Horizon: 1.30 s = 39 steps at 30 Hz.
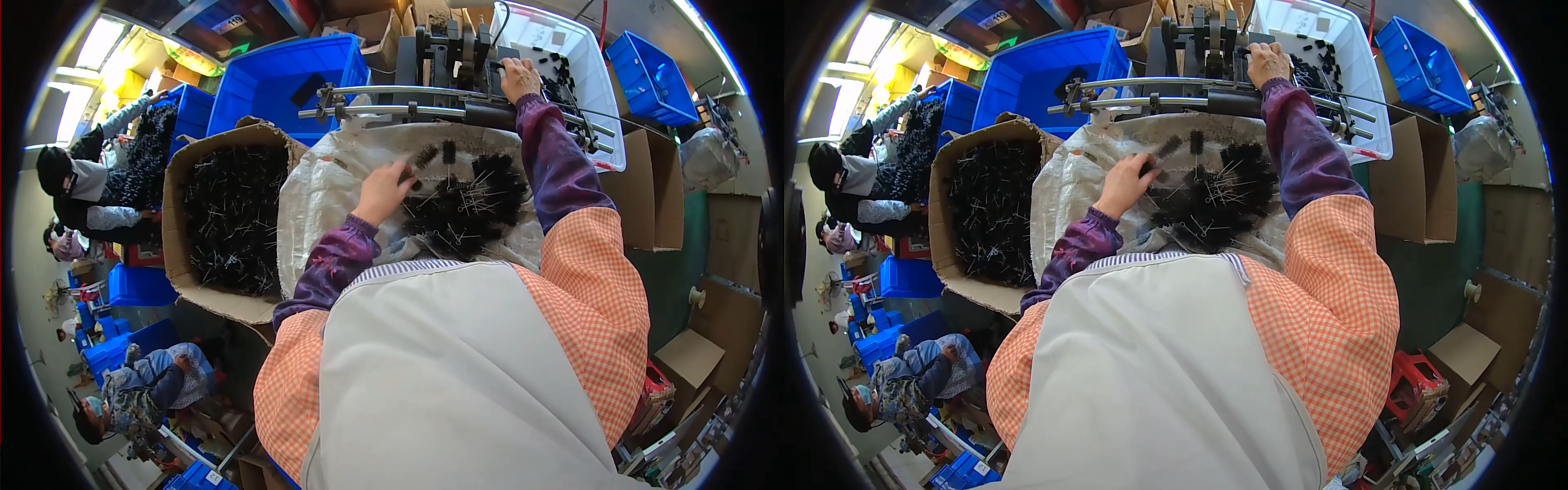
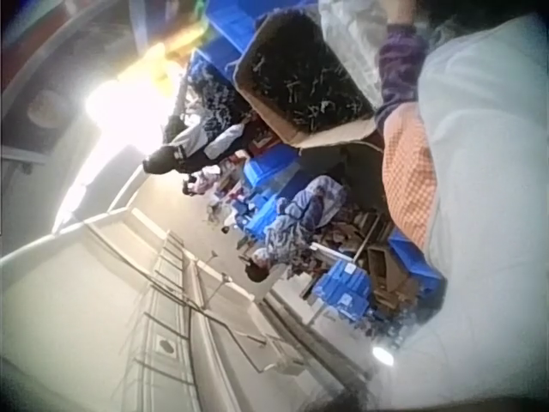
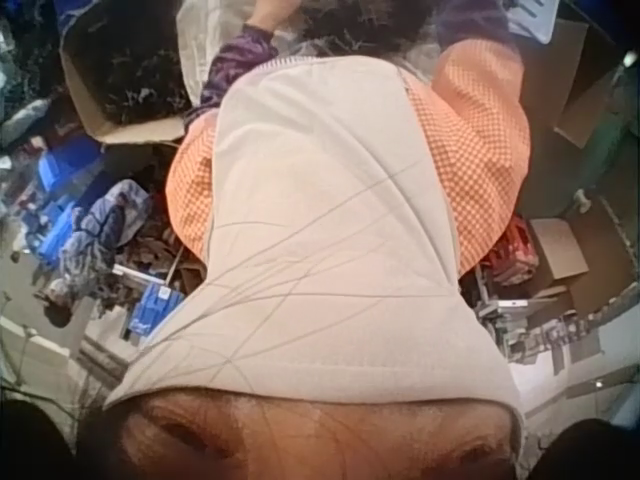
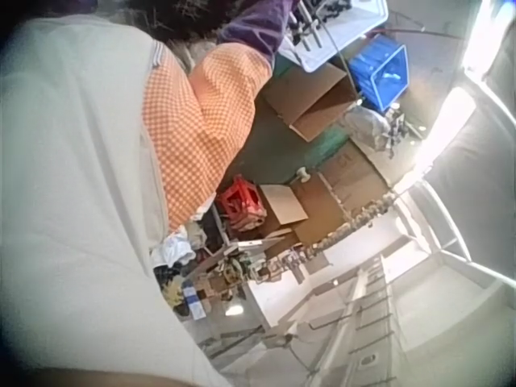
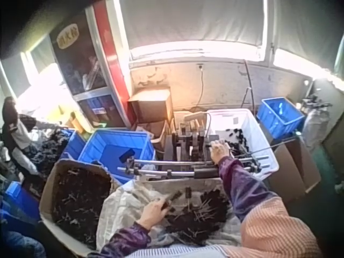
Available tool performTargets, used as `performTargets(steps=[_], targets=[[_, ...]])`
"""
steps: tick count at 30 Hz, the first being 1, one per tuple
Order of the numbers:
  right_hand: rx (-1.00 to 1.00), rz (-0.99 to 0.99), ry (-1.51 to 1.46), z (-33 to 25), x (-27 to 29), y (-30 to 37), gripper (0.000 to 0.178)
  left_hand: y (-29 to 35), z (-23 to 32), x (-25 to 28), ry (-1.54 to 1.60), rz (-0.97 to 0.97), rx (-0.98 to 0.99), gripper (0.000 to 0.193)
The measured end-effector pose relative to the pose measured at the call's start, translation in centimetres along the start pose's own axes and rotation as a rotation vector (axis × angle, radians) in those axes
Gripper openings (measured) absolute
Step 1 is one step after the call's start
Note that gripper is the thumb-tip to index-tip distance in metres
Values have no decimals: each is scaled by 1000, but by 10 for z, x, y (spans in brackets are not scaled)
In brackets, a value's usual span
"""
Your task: Processing and sorting small black plastic components using a machine in a manufacturing facility.
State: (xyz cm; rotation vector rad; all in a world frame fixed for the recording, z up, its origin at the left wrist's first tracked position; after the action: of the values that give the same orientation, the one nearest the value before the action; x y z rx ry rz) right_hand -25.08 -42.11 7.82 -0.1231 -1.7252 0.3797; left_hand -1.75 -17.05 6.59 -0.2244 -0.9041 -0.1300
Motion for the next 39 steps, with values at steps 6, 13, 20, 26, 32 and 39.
performTargets(steps=[6,13,20,26,32,39], targets=[[36,11,-56,-1,0,1,21,7,-12,-12,-8,23,71,19],[7,6,-28,0,0,0,22,5,4,-3,-295,35,38,18],[33,-27,-83,-2,-1,-5,23,9,3,-10,-79,3,104,21],[-145,-130,78,11,1,-3,26,7,12,-6,-60,71,34,23],[-248,-101,130,27,17,16,31,6,5,-6,-73,29,56,32],[-214,-135,75,-4,12,17,35,9,-7,-2,-379,-161,224,26]])
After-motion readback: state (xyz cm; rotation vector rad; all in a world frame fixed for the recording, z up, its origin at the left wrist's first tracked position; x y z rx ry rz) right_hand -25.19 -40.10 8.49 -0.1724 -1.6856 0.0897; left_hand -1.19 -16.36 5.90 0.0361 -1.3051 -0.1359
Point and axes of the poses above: each hand's wrist, its own y-axis away from the middle knuckle, its own x-axis out of the back of the hand, z = x × y, the point moved 9 cm from there along -y, towards the middle knuckle, and after that the axes turned 9 degrees about -x, right-handed, at the moved point
